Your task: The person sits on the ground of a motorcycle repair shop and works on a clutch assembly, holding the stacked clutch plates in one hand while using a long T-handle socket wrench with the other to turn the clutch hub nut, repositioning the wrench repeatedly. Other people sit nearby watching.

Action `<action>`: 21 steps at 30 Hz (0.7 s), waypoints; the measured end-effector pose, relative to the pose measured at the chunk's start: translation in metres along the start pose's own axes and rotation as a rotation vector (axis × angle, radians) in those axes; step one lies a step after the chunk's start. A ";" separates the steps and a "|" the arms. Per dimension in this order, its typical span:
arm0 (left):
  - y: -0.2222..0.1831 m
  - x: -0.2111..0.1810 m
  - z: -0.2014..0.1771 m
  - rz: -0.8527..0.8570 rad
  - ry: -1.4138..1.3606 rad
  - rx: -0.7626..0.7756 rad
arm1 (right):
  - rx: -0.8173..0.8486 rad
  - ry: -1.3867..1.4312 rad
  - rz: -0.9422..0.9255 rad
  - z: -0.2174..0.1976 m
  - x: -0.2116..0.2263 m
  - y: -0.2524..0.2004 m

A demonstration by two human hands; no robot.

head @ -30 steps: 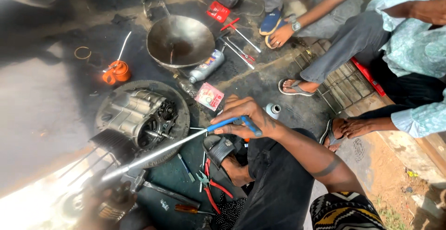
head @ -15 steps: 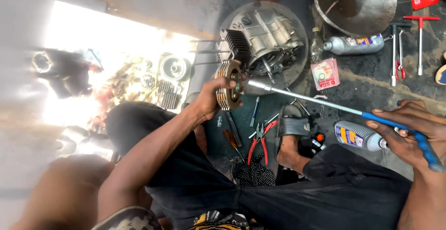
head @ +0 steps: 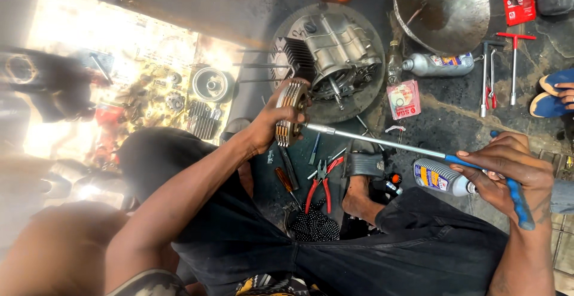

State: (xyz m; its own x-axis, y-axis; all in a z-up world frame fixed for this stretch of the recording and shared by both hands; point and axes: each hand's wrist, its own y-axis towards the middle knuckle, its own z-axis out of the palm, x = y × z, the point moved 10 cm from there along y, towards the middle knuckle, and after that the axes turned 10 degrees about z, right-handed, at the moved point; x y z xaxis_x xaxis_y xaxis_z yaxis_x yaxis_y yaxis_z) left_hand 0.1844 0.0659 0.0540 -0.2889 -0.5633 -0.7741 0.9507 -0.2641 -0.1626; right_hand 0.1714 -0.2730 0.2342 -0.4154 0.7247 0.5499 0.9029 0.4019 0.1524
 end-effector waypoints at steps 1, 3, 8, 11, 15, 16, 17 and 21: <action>0.001 -0.001 0.002 0.002 0.032 0.016 | -0.014 -0.062 0.010 -0.001 0.001 0.002; 0.002 0.001 0.002 -0.036 0.056 0.007 | -0.034 -0.169 -0.091 -0.002 0.031 0.015; 0.007 0.013 0.004 -0.063 0.011 0.008 | -0.154 -0.371 -0.156 -0.003 0.035 0.007; 0.012 0.016 0.005 -0.051 0.028 0.009 | 0.015 0.150 0.442 0.008 -0.063 -0.005; 0.017 0.034 0.008 -0.066 -0.034 -0.023 | 0.194 0.958 0.911 0.029 -0.109 -0.032; 0.016 0.044 0.009 -0.124 -0.083 -0.066 | 0.219 1.134 0.820 0.023 -0.100 -0.027; 0.016 0.048 0.015 -0.125 -0.091 -0.061 | 0.215 1.125 0.824 0.026 -0.114 -0.029; 0.019 0.059 0.047 -0.118 -0.288 -0.026 | 0.134 1.622 0.338 0.012 -0.134 -0.009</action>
State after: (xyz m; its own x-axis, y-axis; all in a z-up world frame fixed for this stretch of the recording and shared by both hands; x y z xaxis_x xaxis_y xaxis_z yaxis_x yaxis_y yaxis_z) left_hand 0.1805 -0.0087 0.0340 -0.4143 -0.7293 -0.5445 0.9101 -0.3232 -0.2595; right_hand 0.2177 -0.3668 0.1491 0.4009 -0.4789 0.7810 0.8712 0.4629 -0.1634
